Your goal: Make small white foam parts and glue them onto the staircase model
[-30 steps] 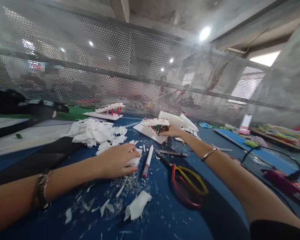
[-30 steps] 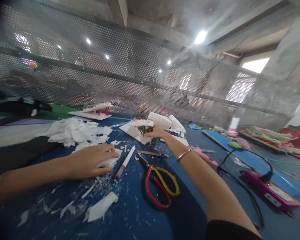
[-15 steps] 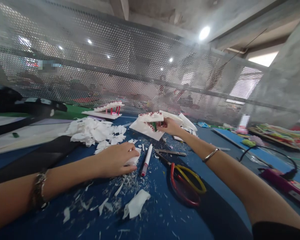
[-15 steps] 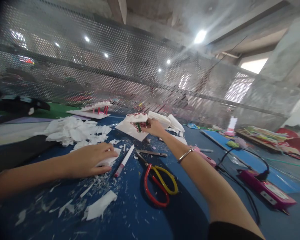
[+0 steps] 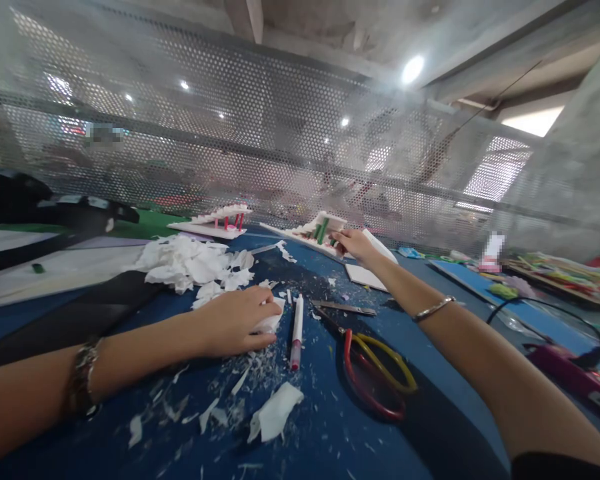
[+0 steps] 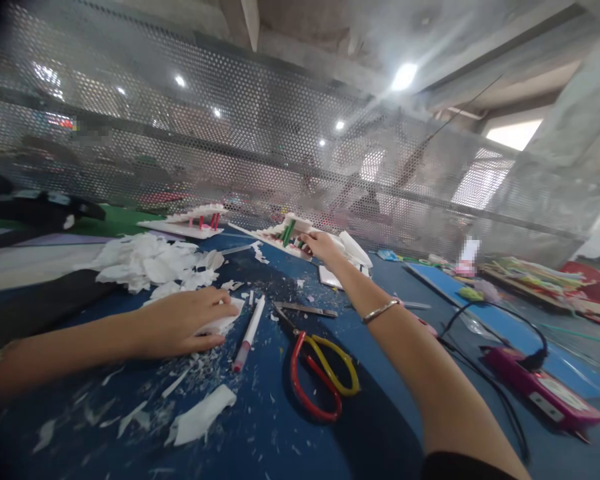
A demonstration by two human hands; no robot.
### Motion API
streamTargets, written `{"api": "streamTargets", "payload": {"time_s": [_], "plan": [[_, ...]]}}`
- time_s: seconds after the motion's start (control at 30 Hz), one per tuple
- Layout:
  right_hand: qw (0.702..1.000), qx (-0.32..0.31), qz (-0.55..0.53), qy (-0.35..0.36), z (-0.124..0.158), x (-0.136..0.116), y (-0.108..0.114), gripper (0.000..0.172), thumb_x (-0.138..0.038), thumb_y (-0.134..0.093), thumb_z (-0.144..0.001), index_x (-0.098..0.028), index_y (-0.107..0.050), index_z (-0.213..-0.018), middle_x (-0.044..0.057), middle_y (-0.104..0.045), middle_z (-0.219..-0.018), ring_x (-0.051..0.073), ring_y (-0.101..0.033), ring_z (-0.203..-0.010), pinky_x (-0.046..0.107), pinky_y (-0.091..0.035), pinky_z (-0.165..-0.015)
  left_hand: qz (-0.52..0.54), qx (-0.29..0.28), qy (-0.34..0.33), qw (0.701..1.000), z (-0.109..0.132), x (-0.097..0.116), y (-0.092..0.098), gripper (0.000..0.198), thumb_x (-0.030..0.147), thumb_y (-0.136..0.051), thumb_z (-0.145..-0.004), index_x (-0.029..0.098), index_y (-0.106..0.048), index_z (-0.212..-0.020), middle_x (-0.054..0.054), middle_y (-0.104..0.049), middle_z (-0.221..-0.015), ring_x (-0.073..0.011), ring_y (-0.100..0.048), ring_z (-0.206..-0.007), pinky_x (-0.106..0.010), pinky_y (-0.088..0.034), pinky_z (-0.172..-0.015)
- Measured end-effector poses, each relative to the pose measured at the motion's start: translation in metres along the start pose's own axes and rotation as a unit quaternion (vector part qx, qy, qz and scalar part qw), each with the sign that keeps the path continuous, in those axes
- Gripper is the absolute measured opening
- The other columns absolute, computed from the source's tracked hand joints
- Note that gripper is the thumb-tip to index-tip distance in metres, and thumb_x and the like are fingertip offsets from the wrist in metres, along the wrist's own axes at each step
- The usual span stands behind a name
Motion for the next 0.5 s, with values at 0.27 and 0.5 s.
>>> {"api": "streamTargets", "payload": {"time_s": [0.27, 0.5], "plan": [[0.998, -0.005, -0.062, 0.001, -0.004, 0.020, 0.005, 0.030, -0.030, -0.048, -0.083, -0.015, -0.049, -0.109, 0.007, -0.052, -0.109, 0.018, -0.054, -0.092, 0.038, -0.046, -0.076, -0.004, -0.019, 0.014, 1.000, 0.000, -0.001, 0.000, 0.032, 0.034, -0.040, -0.081, 0.017, -0.051, -0.106, -0.013, -0.053, -0.106, -0.0248, -0.050, -0.095, -0.037, -0.043, -0.077], [0.999, 0.001, -0.042, -0.003, -0.009, 0.026, 0.003, 0.031, -0.030, -0.048, -0.082, -0.015, -0.050, -0.109, 0.006, -0.052, -0.109, 0.018, -0.054, -0.092, 0.037, -0.047, -0.075, 0.024, -0.022, 0.020, 0.999, 0.002, 0.002, 0.005, 0.031, 0.030, -0.045, -0.079, 0.015, -0.052, -0.105, -0.014, -0.053, -0.107, -0.0261, -0.051, -0.096, -0.036, -0.044, -0.077]]}}
Point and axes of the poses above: each hand's wrist, its own z-axis away from the middle knuckle, its own y-axis out of the back of the hand, x = y × z, the point moved 5 cm from there along -z, towards the middle knuckle
